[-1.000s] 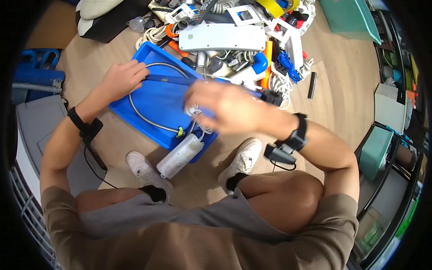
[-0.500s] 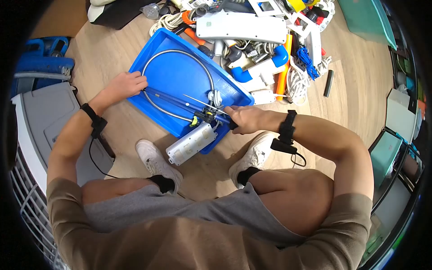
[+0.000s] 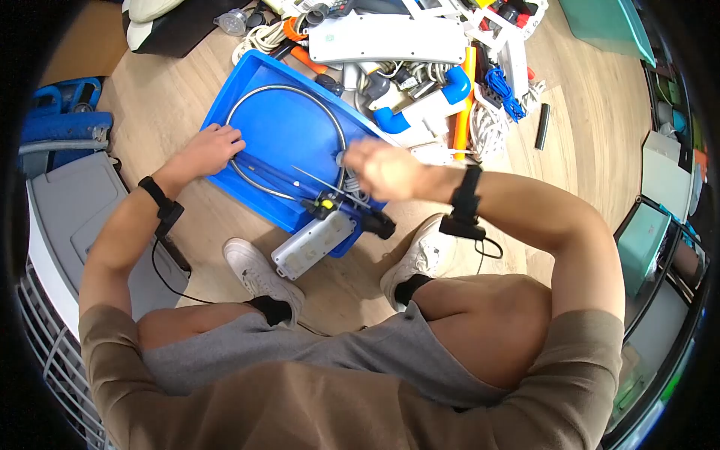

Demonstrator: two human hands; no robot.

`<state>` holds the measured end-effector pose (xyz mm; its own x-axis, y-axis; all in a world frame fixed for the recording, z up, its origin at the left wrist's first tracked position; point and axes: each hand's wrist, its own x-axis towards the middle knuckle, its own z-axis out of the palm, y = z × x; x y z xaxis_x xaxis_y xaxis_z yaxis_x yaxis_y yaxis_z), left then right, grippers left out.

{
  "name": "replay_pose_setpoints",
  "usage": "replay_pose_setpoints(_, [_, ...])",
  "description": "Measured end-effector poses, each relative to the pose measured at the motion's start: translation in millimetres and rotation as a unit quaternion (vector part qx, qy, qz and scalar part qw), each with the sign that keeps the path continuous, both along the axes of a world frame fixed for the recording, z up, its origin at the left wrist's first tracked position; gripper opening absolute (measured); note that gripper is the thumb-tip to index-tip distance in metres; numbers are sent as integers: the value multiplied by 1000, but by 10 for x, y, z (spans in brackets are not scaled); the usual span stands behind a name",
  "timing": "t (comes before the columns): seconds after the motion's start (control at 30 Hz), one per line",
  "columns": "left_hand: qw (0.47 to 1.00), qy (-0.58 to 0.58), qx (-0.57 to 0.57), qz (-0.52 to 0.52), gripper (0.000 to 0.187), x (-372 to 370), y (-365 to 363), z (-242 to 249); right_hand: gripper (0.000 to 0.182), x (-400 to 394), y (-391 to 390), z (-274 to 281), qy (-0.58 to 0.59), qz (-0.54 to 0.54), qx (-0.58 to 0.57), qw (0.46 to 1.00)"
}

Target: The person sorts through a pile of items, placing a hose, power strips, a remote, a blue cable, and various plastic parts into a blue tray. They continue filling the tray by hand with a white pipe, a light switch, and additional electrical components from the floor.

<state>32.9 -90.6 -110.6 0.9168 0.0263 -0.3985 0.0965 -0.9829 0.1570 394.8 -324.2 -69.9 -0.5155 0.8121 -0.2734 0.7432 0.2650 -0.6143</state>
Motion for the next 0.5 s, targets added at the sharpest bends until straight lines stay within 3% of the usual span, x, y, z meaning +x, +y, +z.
replay_pose_setpoints(0.1, [995, 65, -68, 24, 43, 155, -37, 192, 53, 354, 478, 340, -173, -6, 117, 978])
replay_pose_setpoints(0.17, [987, -21, -154, 43, 51, 313, -14, 271, 65, 602, 548, 359, -236, 15, 145, 961])
replay_pose_setpoints(0.2, [987, -20, -155, 40, 51, 429, 12, 306, 71, 674, 553, 367, -292, 33, 114, 949])
replay_pose_setpoints(0.23, [987, -90, -121, 53, 52, 568, 47, 321, 71, 708, 552, 384, -330, 49, 65, 940])
replay_pose_setpoints(0.27, [981, -161, -86, 67, 54, 710, 66, 322, 66, 715, 517, 345, -366, 54, 43, 928])
replay_pose_setpoints(0.37, [964, -225, -47, 133, 53, 1135, 96, 271, 53, 751, 421, 102, -418, 62, 33, 906])
replay_pose_setpoints(0.5, [964, -223, -36, 140, 54, 1354, 135, 64, 40, 703, 477, 162, -453, 23, 21, 891])
